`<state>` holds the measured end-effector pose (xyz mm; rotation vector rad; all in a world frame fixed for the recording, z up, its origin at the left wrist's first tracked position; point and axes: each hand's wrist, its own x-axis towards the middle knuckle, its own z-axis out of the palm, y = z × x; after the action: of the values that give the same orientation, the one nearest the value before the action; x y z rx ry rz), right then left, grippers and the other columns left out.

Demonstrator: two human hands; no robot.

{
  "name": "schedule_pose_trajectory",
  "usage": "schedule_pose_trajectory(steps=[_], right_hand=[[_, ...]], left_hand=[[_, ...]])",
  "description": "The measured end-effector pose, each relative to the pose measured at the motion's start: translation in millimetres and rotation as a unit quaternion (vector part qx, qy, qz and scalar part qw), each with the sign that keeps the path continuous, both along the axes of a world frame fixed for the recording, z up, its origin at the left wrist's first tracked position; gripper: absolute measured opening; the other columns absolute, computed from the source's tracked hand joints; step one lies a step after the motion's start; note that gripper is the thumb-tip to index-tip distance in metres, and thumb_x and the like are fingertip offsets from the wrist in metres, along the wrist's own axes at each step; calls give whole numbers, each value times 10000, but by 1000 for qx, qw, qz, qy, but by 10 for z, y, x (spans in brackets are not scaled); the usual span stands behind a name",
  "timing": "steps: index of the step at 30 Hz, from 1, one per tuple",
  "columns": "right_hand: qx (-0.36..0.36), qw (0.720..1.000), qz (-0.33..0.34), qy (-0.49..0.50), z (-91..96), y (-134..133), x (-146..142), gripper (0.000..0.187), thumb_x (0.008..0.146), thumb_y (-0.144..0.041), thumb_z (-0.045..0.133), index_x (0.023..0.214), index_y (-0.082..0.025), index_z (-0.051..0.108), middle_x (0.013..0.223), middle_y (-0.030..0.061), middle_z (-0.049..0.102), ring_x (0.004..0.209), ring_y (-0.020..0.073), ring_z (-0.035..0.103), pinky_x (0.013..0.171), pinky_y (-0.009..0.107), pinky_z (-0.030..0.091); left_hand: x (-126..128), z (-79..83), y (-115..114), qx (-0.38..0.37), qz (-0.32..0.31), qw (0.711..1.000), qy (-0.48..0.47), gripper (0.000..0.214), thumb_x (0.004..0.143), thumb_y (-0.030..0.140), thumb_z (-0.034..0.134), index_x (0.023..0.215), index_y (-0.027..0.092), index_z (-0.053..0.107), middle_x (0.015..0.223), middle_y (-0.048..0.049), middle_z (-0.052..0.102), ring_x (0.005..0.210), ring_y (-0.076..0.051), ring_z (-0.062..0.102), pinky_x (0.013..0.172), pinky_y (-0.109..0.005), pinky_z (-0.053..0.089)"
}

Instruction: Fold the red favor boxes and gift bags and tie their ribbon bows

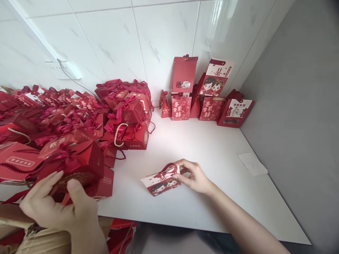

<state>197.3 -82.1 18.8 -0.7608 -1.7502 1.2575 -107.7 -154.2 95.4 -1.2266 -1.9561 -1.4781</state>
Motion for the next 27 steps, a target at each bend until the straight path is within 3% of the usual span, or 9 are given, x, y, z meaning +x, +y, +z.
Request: schedule_pose_trajectory(steps=[2, 4, 8, 12, 15, 18, 20, 24, 27], right_hand=[[8, 1000, 13, -21, 5, 7, -5, 239, 919, -342, 668, 1128, -229, 641, 1084, 61, 716, 917, 186, 705, 777, 300, 594], [19, 999, 15, -43, 7, 7, -4, 244, 921, -345, 663, 1134, -230, 637, 1062, 53, 713, 898, 182, 700, 765, 293, 584], [27, 998, 14, -59, 16, -8, 8, 232, 930, -347, 648, 1132, -234, 634, 1030, 38, 707, 863, 167, 683, 758, 277, 567], [38, 997, 14, -66, 40, -6, 16, 229, 944, -364, 630, 1133, -236, 631, 1042, 44, 705, 884, 171, 671, 797, 286, 551], [65, 994, 37, -73, 50, 10, 31, 287, 958, -430, 595, 1166, -235, 627, 1090, 67, 694, 949, 202, 667, 849, 326, 534], [97, 993, 51, -50, 39, 29, 72, 465, 970, -590, 482, 1233, -228, 607, 1166, 100, 671, 1021, 242, 649, 902, 378, 511], [99, 994, 29, -26, 21, 40, 107, 571, 972, -664, 377, 1257, -222, 598, 1183, 113, 658, 1024, 254, 641, 907, 398, 504], [64, 997, -37, -21, -11, 63, 153, 537, 1015, -605, 303, 1219, -227, 627, 1127, 100, 660, 964, 241, 642, 886, 403, 498], [37, 997, -58, -33, -17, 78, 146, 476, 1038, -537, 301, 1161, -238, 651, 1077, 86, 672, 948, 235, 643, 887, 400, 495]], left_hand=[[-76, 47, 5, 17, 35, 994, 99, 628, 762, 433, 627, 1380, 459, 518, 1412, 7, 523, 1320, -382, 453, 1180, -553, 330], [-125, 54, 46, -19, 55, 987, 147, 841, 694, 450, 736, 1472, 411, 420, 1513, -29, 415, 1394, -401, 374, 1217, -557, 277], [-141, 6, 167, -77, 94, 988, 91, 1103, 601, 526, 845, 1539, 277, 319, 1570, -161, 265, 1441, -465, 273, 1208, -630, 238], [-122, -1, 246, -56, 117, 991, 32, 1016, 663, 519, 807, 1506, 173, 357, 1443, -228, 363, 1353, -475, 378, 1091, -664, 386], [-91, -18, 272, 33, 82, 990, 107, 966, 621, 420, 824, 1461, 183, 410, 1397, -175, 434, 1334, -414, 398, 1159, -583, 336], [19, -60, 340, 91, -5, 984, 152, 1010, 584, 406, 818, 1471, 198, 383, 1397, -153, 442, 1307, -394, 416, 1165, -560, 321], [123, -58, 435, 88, -45, 982, 159, 1020, 584, 410, 818, 1475, 189, 373, 1384, -158, 437, 1300, -389, 414, 1150, -553, 341], [265, 85, 784, 98, -32, 982, 157, 979, 644, 357, 818, 1468, 138, 338, 1406, -179, 387, 1345, -363, 357, 1192, -523, 287], [299, 170, 1151, 67, -97, 991, 66, 941, 765, 360, 739, 1493, 101, 203, 1500, -201, 250, 1438, -323, 245, 1248, -464, 189]])
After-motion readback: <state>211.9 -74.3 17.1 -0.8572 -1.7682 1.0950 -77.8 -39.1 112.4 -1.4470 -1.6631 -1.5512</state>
